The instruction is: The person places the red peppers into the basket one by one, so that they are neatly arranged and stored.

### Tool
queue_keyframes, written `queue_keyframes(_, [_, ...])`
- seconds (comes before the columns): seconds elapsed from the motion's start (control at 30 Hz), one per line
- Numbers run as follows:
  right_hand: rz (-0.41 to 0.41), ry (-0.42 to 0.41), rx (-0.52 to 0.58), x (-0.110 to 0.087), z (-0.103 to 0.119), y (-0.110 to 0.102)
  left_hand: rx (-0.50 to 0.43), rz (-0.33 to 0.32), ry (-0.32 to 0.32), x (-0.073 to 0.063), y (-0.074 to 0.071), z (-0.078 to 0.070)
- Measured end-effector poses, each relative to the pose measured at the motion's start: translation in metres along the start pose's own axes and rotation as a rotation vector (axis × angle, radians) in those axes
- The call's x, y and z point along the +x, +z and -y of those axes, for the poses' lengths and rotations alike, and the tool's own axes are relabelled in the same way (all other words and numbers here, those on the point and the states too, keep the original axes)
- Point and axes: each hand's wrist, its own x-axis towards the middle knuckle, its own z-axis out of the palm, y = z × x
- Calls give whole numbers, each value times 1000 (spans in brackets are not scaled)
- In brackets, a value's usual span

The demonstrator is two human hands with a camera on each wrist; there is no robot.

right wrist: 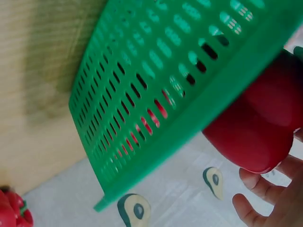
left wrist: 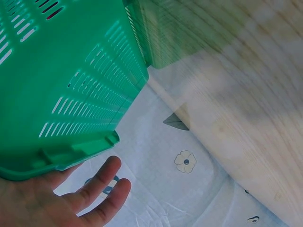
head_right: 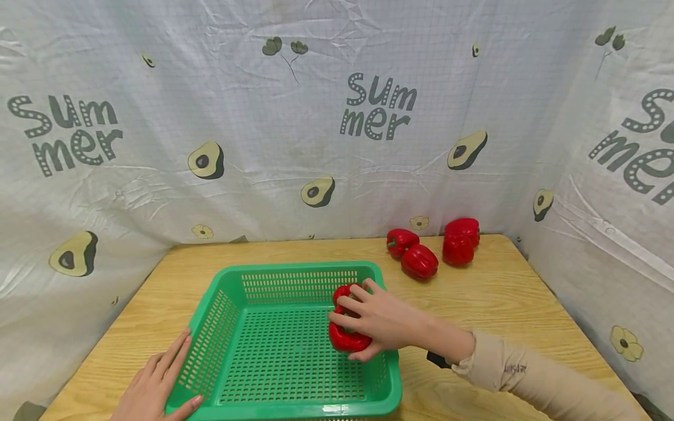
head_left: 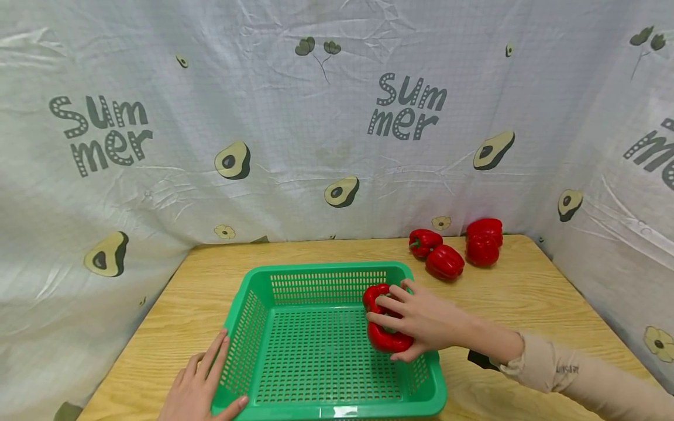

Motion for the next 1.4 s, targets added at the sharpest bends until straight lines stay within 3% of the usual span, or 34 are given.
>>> queue_keyframes(0.47, [27,36,43,-5,11,15,5,29,-14,1,-1,-1])
queue_keyframes(1.13, [375,155,148,10,12,19,-1,61,-22,2,-3,-1])
queue_keyframes(1.4, [397,172,141,13,16,23,-2,36,-15,1,-2,0])
